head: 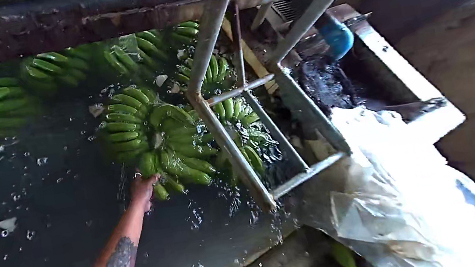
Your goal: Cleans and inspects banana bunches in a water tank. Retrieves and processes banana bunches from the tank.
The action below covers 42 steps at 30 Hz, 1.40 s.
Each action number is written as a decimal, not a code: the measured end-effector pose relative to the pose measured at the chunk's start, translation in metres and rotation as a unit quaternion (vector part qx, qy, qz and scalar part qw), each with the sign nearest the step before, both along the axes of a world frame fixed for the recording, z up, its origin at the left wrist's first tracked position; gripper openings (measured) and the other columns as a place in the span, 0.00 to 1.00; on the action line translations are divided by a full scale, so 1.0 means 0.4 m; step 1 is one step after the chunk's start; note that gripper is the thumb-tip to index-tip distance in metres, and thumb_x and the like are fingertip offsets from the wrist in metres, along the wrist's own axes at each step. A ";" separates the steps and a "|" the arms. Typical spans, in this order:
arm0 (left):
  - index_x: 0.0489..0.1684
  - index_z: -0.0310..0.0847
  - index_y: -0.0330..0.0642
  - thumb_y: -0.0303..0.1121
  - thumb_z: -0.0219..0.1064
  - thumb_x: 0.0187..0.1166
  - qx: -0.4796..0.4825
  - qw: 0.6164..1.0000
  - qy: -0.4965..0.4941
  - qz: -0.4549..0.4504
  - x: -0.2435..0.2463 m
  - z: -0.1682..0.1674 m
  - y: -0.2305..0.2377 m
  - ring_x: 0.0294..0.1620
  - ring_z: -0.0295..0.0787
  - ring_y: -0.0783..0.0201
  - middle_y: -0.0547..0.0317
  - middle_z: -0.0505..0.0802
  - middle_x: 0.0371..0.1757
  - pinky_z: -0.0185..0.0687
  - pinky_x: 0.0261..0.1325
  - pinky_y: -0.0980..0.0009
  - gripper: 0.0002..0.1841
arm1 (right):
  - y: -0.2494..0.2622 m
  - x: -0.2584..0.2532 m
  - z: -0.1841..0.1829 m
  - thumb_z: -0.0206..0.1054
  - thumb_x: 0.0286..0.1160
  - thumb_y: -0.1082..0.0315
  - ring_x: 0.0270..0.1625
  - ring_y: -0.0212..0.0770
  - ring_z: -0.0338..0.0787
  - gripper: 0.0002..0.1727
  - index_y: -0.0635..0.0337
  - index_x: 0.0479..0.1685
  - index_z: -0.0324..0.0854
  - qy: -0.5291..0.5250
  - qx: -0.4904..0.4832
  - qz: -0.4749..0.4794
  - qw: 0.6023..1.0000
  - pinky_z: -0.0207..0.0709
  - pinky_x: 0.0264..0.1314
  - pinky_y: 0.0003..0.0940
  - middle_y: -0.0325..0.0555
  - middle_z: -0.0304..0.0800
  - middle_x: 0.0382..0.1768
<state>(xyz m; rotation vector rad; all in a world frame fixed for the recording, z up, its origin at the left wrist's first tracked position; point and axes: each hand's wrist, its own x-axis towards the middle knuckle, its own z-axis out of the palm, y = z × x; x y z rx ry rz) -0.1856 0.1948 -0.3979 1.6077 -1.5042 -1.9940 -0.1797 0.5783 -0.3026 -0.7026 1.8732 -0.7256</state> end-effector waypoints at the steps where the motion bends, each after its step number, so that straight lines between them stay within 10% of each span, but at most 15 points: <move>1: 0.92 0.51 0.43 0.31 0.73 0.77 -0.018 1.000 0.006 0.000 0.046 0.010 0.007 0.77 0.78 0.47 0.37 0.77 0.79 0.78 0.75 0.47 0.42 | -0.015 -0.040 0.000 0.80 0.59 0.76 0.51 0.50 0.91 0.17 0.71 0.49 0.87 0.006 -0.012 -0.042 0.999 0.86 0.60 0.49 0.59 0.91 0.47; 6: 0.95 0.36 0.38 0.32 0.72 0.77 -0.093 0.991 -0.028 0.096 0.267 0.016 0.156 0.88 0.63 0.46 0.34 0.61 0.90 0.65 0.86 0.50 0.50 | -0.062 -0.227 -0.063 0.73 0.68 0.77 0.40 0.44 0.90 0.21 0.73 0.62 0.82 0.100 -0.014 -0.203 0.974 0.86 0.46 0.44 0.59 0.91 0.48; 8: 0.94 0.31 0.34 0.41 0.69 0.82 -0.089 0.986 -0.099 0.098 0.326 0.055 0.273 0.82 0.71 0.40 0.28 0.60 0.89 0.75 0.78 0.46 0.50 | -0.069 -0.265 -0.109 0.69 0.76 0.73 0.31 0.41 0.85 0.22 0.72 0.68 0.76 0.077 0.003 -0.275 0.958 0.83 0.35 0.41 0.58 0.88 0.45; 11: 0.86 0.42 0.16 0.46 0.61 0.88 -0.076 0.974 -0.156 -0.143 0.434 0.128 0.409 0.76 0.79 0.37 0.18 0.71 0.78 0.77 0.76 0.48 0.43 | -0.082 -0.290 -0.167 0.63 0.87 0.67 0.41 0.48 0.85 0.25 0.70 0.78 0.69 0.012 0.042 -0.388 0.921 0.82 0.43 0.47 0.64 0.85 0.54; 14: 0.63 0.85 0.35 0.38 0.71 0.78 -0.325 0.857 -0.166 -0.364 0.495 0.155 0.420 0.73 0.80 0.36 0.35 0.86 0.68 0.70 0.77 0.39 0.20 | -0.098 -0.298 -0.160 0.59 0.91 0.62 0.38 0.44 0.81 0.24 0.68 0.77 0.69 -0.014 0.087 -0.408 0.909 0.79 0.41 0.44 0.59 0.83 0.50; 16: 0.70 0.85 0.45 0.28 0.81 0.63 -0.473 0.783 -0.135 -0.382 0.481 0.132 0.374 0.82 0.68 0.25 0.28 0.80 0.76 0.52 0.81 0.23 0.30 | -0.094 -0.299 -0.150 0.58 0.91 0.62 0.28 0.36 0.74 0.22 0.65 0.77 0.68 -0.023 0.091 -0.420 0.903 0.73 0.30 0.35 0.50 0.79 0.41; 18: 0.85 0.72 0.48 0.26 0.69 0.77 -0.402 0.753 -0.193 -0.485 0.435 0.110 0.324 0.90 0.51 0.25 0.24 0.68 0.85 0.31 0.86 0.23 0.32 | -0.084 -0.304 -0.155 0.56 0.92 0.61 0.23 0.33 0.69 0.25 0.60 0.83 0.61 -0.047 0.070 -0.445 0.892 0.68 0.24 0.32 0.46 0.75 0.37; 21: 0.84 0.69 0.39 0.33 0.50 0.91 -0.243 0.750 -0.261 -0.557 0.350 0.102 0.305 0.76 0.75 0.27 0.27 0.82 0.73 0.65 0.78 0.32 0.23 | -0.102 -0.294 -0.188 0.47 0.92 0.41 0.18 0.31 0.71 0.29 0.53 0.78 0.66 -0.065 0.046 -0.476 0.876 0.70 0.19 0.30 0.38 0.75 0.25; 24: 0.93 0.54 0.42 0.34 0.53 0.90 -0.180 0.813 -0.279 -0.479 0.256 0.115 0.321 0.71 0.81 0.28 0.28 0.82 0.73 0.75 0.71 0.34 0.30 | -0.199 -0.190 -0.178 0.52 0.92 0.46 0.58 0.49 0.89 0.34 0.59 0.88 0.60 -0.117 -0.002 -0.453 0.884 0.85 0.60 0.50 0.59 0.85 0.64; 29: 0.85 0.60 0.25 0.31 0.53 0.92 -0.058 0.954 -0.160 -0.245 0.246 0.138 0.236 0.88 0.62 0.39 0.29 0.70 0.84 0.54 0.89 0.48 0.26 | -0.415 0.006 -0.085 0.75 0.73 0.59 0.53 0.45 0.93 0.32 0.70 0.73 0.75 -0.022 -0.087 -0.270 0.959 0.88 0.61 0.45 0.59 0.92 0.54; 31: 0.81 0.66 0.32 0.37 0.59 0.90 0.066 0.991 -0.086 -0.073 0.323 0.140 0.203 0.74 0.79 0.51 0.38 0.82 0.74 0.74 0.77 0.52 0.25 | -0.414 -0.027 -0.124 0.72 0.76 0.60 0.48 0.47 0.94 0.25 0.70 0.66 0.80 0.065 -0.079 -0.274 0.956 0.87 0.56 0.48 0.59 0.93 0.47; 36: 0.69 0.74 0.46 0.49 0.40 0.95 0.294 0.929 0.144 0.174 0.518 0.033 0.224 0.45 0.93 0.59 0.53 0.93 0.47 0.91 0.48 0.58 0.23 | -0.328 -0.179 -0.252 0.66 0.85 0.55 0.74 0.57 0.82 0.31 0.67 0.79 0.73 0.017 0.080 -0.269 0.960 0.73 0.79 0.54 0.67 0.82 0.71; 42: 0.65 0.77 0.44 0.50 0.44 0.94 0.245 0.932 0.110 0.244 0.588 0.014 0.217 0.44 0.92 0.61 0.53 0.93 0.45 0.90 0.46 0.60 0.23 | -0.262 -0.122 -0.154 0.56 0.91 0.64 0.47 0.41 0.91 0.20 0.70 0.72 0.73 -0.131 0.051 -0.306 0.942 0.87 0.52 0.41 0.54 0.89 0.49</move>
